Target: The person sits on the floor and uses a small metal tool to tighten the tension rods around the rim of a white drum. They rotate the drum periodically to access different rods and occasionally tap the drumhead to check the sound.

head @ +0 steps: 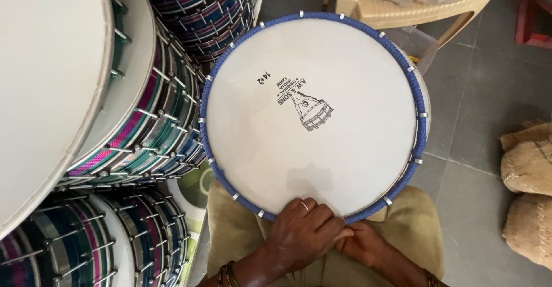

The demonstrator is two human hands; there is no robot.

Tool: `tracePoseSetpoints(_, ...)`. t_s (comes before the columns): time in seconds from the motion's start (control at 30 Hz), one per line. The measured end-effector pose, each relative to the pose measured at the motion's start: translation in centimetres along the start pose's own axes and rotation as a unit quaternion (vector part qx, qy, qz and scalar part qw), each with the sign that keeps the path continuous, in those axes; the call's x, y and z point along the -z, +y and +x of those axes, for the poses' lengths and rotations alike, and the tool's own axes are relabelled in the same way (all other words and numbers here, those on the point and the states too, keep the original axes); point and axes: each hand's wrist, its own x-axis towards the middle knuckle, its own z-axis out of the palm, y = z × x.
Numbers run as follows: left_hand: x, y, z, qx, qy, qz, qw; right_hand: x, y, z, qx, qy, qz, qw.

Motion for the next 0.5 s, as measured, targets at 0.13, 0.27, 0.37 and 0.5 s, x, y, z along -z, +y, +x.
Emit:
tracePoseSetpoints(0.13, 0.0, 0.0, 0.2, 0.003, 0.003, -0.006, 1.000, 0.5, -0.2, 0.0, 0.017, -0.060, 0.031, 0.998)
tracePoseSetpoints(0.27, 0.1, 0.1, 0.1, 0.004, 0.008, -0.002, 1.000, 2.0, 0.2, 1.0, 0.038, -0.052, -0.011, 0.998)
tracePoseSetpoints(0.37, 0.1, 0.1, 0.1, 0.006, 0.005, -0.006, 1.000, 2.7, 0.2, 1.6, 0.040, -0.074, 0.004, 0.996)
tracePoseSetpoints(0.5, 0.1, 0.0, 0.2, -0.005, 0.016, 0.009, 1.000, 1.3, 0.1, 0.8, 0.024, -0.033, 0.034, 0.999)
